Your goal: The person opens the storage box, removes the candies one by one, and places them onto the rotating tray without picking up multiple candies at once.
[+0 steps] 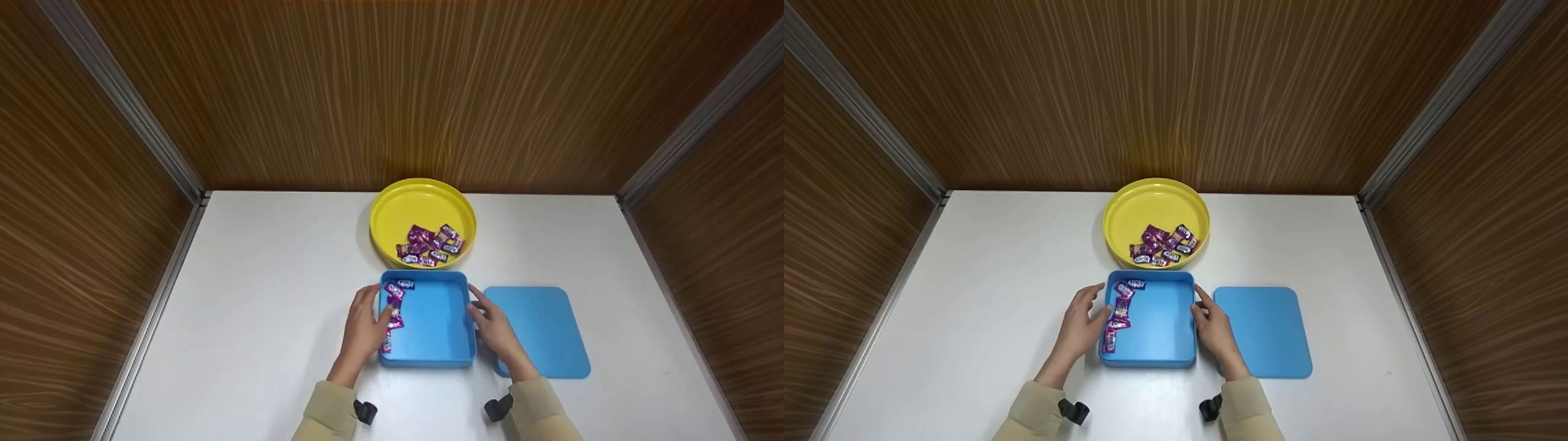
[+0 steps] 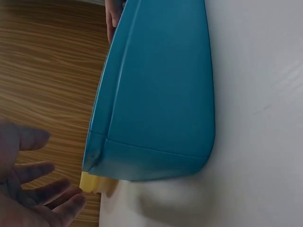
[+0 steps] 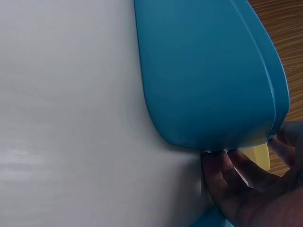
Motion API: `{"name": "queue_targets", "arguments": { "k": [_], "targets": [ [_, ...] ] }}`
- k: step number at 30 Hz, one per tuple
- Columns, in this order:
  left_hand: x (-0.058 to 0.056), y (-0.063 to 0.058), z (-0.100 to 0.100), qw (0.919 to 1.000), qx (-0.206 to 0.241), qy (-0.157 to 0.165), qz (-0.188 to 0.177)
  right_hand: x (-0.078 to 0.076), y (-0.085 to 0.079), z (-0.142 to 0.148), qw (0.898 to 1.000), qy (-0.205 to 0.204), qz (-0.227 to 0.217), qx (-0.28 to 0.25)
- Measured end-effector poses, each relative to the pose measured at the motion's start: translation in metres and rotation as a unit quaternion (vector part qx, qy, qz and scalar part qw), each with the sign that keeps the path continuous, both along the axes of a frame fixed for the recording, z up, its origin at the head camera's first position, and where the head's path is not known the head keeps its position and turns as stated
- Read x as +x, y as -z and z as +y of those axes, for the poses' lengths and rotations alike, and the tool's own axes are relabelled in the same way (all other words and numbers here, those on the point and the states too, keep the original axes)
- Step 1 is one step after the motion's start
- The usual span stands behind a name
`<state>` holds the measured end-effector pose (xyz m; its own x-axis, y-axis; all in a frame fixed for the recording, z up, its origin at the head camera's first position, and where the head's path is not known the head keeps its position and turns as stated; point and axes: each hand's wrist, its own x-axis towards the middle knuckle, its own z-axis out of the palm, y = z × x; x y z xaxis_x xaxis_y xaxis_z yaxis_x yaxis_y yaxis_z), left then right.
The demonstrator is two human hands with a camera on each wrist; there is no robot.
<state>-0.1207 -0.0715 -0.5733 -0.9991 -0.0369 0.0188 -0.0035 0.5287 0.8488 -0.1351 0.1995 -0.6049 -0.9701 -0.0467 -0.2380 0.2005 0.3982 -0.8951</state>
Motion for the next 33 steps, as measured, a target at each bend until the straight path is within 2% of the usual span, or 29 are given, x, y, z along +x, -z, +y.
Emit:
{"name": "queue_targets", "arguments": {
  "k": [6, 12, 16, 23, 33],
  "targets": [
    [0.002, -0.01, 0.01, 0.9978, -0.019, 0.063, 0.0, 0.001, 0.0, -0.002, 1.0, 0.007, 0.001, 0.0],
    [0.005, -0.015, 0.025, 0.992, -0.039, 0.108, -0.053, 0.001, 0.002, -0.002, 1.0, 0.016, -0.005, -0.006],
    [0.005, -0.013, 0.036, 0.9891, -0.062, 0.113, -0.072, 0.0, 0.003, -0.001, 1.0, 0.019, -0.003, -0.005],
    [0.004, 0.002, 0.046, 0.9848, -0.12, 0.114, -0.051, 0.001, 0.003, -0.002, 1.0, 0.012, 0.011, -0.022],
    [0.001, 0.014, 0.052, 0.9771, -0.162, 0.129, -0.05, 0.0, 0.005, -0.001, 1.0, 0.021, 0.007, -0.018]
  ]
}}
